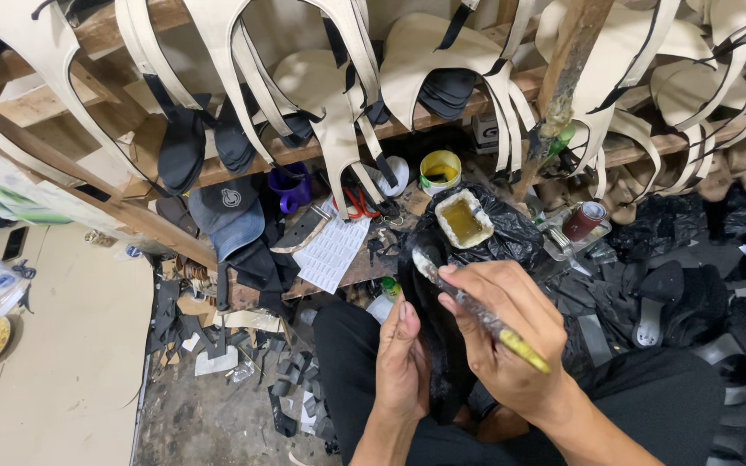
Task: The person sits on the floor and applies a yellowish liquid to a black shoe sole using a small brush. They repeatedly dip the brush into a container and spread the liquid across the sole surface.
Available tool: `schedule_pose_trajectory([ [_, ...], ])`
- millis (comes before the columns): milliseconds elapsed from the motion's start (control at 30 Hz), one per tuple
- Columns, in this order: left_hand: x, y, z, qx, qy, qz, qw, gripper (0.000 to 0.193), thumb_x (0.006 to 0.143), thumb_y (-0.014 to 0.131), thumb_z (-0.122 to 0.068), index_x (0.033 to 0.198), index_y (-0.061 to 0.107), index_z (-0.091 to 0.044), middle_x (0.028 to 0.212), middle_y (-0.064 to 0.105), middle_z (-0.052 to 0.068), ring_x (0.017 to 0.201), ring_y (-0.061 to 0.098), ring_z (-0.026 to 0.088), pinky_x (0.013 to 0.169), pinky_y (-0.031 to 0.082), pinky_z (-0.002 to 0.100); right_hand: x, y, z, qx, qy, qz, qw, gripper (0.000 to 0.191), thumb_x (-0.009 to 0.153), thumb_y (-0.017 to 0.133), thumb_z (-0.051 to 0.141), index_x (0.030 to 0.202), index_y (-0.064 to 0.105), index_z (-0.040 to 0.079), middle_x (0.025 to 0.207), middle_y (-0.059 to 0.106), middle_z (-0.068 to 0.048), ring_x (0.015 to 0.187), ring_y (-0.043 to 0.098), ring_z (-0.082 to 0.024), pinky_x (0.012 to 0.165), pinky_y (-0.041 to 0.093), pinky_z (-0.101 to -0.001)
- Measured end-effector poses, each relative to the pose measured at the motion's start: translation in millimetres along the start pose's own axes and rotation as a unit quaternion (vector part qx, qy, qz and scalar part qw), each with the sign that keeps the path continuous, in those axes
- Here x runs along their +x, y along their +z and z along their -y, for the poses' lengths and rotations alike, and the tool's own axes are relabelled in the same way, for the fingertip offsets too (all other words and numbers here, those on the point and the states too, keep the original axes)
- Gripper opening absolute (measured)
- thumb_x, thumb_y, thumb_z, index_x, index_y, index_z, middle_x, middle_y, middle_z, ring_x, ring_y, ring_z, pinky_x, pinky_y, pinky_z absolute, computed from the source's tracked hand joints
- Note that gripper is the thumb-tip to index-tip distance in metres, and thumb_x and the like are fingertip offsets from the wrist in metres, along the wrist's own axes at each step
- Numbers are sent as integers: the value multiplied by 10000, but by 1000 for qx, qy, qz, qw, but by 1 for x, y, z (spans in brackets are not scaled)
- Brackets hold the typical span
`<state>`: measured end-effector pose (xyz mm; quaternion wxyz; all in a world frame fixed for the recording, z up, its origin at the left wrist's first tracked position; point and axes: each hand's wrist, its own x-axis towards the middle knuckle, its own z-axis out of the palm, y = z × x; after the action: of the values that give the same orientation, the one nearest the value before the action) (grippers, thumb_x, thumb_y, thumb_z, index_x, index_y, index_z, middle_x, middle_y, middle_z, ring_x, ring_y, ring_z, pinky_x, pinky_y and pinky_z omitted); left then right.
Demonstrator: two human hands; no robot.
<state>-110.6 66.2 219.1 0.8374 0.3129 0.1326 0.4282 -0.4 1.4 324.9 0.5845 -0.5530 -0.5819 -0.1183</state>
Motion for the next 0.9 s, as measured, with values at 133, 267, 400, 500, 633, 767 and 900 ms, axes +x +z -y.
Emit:
schedule_pose_trajectory([
  [133,0,2,-4,3,-8,10,1000,511,1042,529,-253,1476,467,10,1414,607,121,1314,571,226,1145,418,362,-1,-3,-4,-7,-50,42,998,266,843,737,-39,1102,680,-43,1036,688,-142,948,711,-320,833,581,-375],
  [267,2,-2,-8,16,-18,-3,1000,520,1059,537,-265,1488,485,24,1391,614,119,1282,589,223,1123,461,346,-3,-11,-17,-34,-71,145,986,409,686,716,-91,1093,692,-56,1060,680,-150,993,697,-364,861,569,-425],
  [400,8,-8,-14,-50,-80,19,995,512,1068,520,-350,1450,495,-10,1318,635,154,1159,652,261,969,561,367,-6,-14,-27,190,195,88,958,203,941,639,-48,1115,738,-13,1077,698,-119,832,724,-173,729,602,-286],
  [500,11,-12,-14,-79,-79,66,992,522,1081,507,-377,1433,505,9,1287,642,174,1123,687,297,928,591,367,-9,-10,-26,115,150,15,982,187,959,665,-27,1140,703,-7,1091,685,-105,914,715,-150,782,600,-263],
  [633,10,-15,-2,-17,-69,23,997,534,1059,523,-337,1476,492,-5,1348,644,136,1177,673,254,976,579,346,-7,0,-22,-2,83,14,996,211,927,711,-10,1138,707,1,1044,697,-100,811,696,-148,692,581,-223],
  [767,12,-28,8,43,-48,-34,997,598,1077,540,-336,1538,459,37,1448,597,110,1302,607,214,1101,509,329,-9,-2,-31,33,38,125,991,217,901,704,5,1118,703,11,1027,700,-86,899,689,-195,811,565,-268],
  [900,19,-48,0,-208,-140,92,964,637,1117,463,-419,1491,426,95,1386,598,232,1195,644,345,975,551,435,-14,-17,-74,159,213,25,964,160,1001,649,24,1146,705,-16,1026,709,-75,887,675,-136,814,561,-267],
])
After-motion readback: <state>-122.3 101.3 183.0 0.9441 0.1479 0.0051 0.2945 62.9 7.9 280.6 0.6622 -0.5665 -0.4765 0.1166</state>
